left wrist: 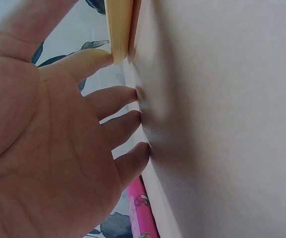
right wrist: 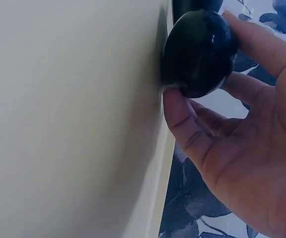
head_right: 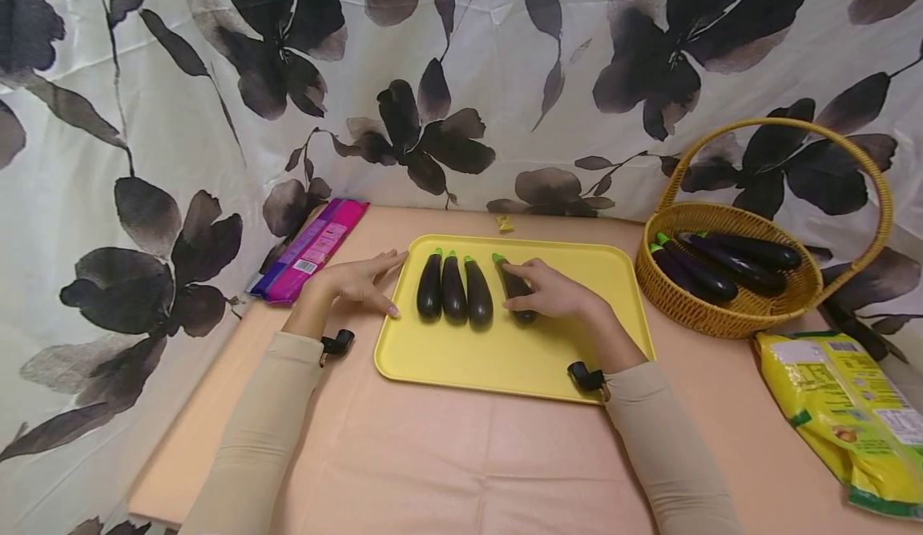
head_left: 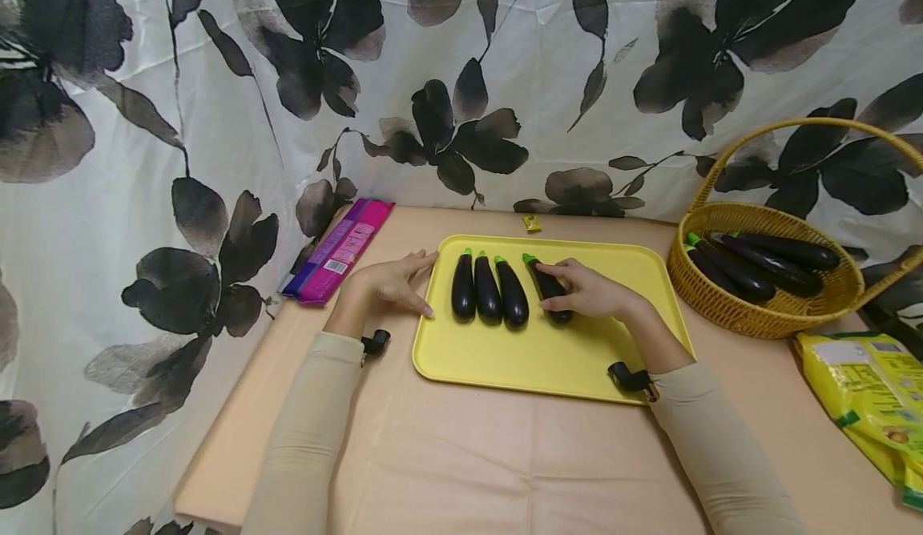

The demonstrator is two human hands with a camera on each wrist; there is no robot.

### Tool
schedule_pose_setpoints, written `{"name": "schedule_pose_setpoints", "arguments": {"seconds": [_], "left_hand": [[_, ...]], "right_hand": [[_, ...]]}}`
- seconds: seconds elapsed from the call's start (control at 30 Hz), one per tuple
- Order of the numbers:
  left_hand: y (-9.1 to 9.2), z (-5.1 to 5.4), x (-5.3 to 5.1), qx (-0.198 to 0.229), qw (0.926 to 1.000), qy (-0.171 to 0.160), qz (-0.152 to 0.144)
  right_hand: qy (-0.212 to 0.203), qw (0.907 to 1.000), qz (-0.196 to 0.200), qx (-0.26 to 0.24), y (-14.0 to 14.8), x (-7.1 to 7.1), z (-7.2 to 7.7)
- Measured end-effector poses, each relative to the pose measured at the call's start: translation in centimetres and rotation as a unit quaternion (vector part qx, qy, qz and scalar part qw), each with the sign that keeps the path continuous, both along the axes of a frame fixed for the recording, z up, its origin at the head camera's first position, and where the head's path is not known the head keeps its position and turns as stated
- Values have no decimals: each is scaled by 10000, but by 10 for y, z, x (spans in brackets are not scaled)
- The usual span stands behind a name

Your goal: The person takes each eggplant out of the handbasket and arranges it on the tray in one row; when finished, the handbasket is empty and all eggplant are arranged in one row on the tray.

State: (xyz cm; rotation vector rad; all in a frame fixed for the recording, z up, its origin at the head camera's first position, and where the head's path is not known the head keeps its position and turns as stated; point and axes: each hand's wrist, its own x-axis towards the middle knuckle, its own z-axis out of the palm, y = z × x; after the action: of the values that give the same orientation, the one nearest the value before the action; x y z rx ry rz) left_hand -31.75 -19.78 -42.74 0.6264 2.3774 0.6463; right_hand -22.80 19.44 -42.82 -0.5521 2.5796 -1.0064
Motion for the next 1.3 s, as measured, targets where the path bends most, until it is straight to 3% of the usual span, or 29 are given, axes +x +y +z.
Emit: {"name": "schedule_pose_setpoints", "arguments": {"seconds": [1.3], "left_hand": [[2,4,1,-82,9999,12,-81]], "right_hand": [[71,9997,181,-112,-10,5,0]]}}
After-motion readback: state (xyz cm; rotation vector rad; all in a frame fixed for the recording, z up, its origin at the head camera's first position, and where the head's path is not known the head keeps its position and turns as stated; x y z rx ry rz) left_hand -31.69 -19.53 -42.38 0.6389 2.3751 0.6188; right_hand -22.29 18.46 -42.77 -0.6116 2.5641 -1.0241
